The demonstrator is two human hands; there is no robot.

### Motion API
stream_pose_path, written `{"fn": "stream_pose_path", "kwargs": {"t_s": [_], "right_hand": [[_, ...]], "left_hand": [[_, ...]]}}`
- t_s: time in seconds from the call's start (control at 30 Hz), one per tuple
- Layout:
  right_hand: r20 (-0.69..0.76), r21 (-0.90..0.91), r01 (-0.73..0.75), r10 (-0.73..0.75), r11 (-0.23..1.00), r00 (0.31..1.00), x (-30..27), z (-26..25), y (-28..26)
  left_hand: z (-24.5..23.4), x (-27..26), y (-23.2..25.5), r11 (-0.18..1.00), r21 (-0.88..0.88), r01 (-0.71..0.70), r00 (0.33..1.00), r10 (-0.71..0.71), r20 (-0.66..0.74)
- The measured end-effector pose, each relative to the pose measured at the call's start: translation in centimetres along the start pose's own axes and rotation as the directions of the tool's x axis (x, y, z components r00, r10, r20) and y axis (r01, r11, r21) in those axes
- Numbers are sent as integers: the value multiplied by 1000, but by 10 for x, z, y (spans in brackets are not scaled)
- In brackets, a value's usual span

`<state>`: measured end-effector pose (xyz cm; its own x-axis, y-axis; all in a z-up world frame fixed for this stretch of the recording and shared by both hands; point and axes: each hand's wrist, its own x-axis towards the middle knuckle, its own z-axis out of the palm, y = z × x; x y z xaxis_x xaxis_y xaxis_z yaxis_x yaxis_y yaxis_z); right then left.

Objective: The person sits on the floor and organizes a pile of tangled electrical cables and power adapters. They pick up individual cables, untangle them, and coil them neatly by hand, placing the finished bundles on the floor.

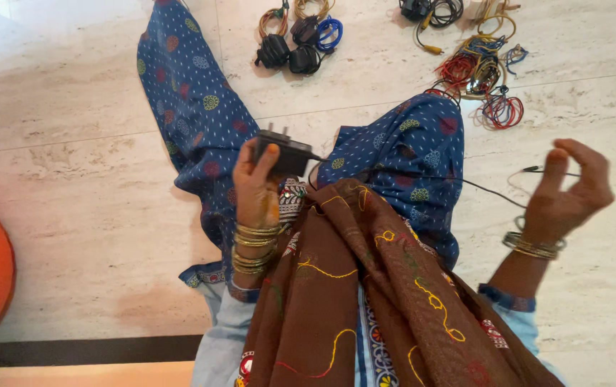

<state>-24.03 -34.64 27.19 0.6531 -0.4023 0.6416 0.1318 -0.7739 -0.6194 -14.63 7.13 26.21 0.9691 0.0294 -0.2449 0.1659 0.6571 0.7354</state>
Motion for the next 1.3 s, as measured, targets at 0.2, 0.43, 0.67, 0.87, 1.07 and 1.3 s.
{"fn": "stream_pose_path", "kwargs": {"t_s": [0.2,0.43,0.67,0.87,1.07,1.3], "right_hand": [[539,558,-394,43,731,842,-23,81,-109],[831,329,-621,94,711,548,-26,97,-130],[712,471,-664,194,581,675,-37,95,-105],[712,454,-701,248,550,657,-43,100,-97],[748,428,-710,221,559,626,-39,107,-114],[620,584,-539,95,606,779,-20,119,-150]], "left_hand": [[36,-13,-28,983,94,155,983,-163,81],[39,-18,-29,975,146,167,976,-184,114],[38,-22,-36,942,269,198,922,-273,274],[36,-22,-40,928,312,203,905,-300,302],[27,-18,-23,929,273,250,896,-329,298],[16,-20,0,955,26,295,909,-289,299]]}}
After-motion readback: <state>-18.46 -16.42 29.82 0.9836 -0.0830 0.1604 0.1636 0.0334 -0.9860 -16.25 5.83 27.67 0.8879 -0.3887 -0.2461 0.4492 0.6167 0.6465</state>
